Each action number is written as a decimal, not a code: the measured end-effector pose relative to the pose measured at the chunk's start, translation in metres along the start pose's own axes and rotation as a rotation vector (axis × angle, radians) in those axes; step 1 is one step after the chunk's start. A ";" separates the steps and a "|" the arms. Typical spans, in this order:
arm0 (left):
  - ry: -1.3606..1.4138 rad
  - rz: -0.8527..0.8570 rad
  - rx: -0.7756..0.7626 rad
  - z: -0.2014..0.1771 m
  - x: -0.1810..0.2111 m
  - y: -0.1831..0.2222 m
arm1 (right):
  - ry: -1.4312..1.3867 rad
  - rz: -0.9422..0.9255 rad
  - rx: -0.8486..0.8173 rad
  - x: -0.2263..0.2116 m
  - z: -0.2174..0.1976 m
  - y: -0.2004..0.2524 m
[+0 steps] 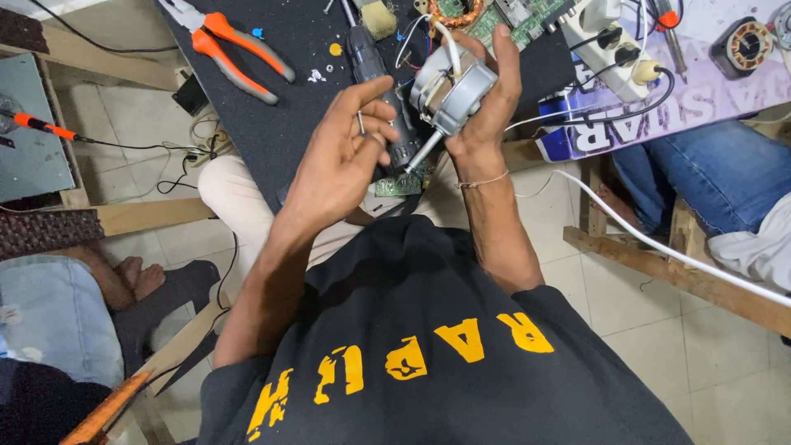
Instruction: Disassembling a small electric motor by unscrewing its components using an electric screwdriver.
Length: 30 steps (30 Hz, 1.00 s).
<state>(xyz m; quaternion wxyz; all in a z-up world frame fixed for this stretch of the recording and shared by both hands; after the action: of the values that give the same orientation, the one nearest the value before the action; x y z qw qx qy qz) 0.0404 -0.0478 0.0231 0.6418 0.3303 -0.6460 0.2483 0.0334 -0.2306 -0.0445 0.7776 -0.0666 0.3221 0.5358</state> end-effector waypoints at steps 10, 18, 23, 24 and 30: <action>-0.016 0.343 0.221 -0.002 0.029 0.002 | -0.053 0.170 0.019 0.001 -0.014 -0.012; 0.016 0.401 0.248 0.014 0.040 -0.001 | -0.142 0.279 -0.275 0.000 -0.023 -0.017; -0.062 0.449 0.231 0.020 0.035 -0.004 | -0.207 0.337 -0.342 0.002 -0.031 -0.020; -0.063 0.449 0.230 0.020 0.031 -0.005 | -0.208 0.337 -0.342 0.002 -0.029 -0.019; -0.269 0.496 0.308 0.024 0.026 0.000 | -0.204 0.328 -0.341 0.004 -0.017 -0.015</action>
<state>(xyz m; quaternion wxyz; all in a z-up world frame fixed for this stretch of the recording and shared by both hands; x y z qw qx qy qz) 0.0253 -0.0682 0.0481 0.4129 0.2857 -0.7409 0.4461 0.0399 -0.2416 -0.0641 0.6863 -0.0890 0.1536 0.7053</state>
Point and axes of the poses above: each hand's wrist, its own y-axis away from the middle knuckle, its own z-axis out of the palm, x = y × z, the point moved 5 cm from there along -y, towards the middle knuckle, and after that the axes turned 3 degrees about z, right-handed, at the moved point
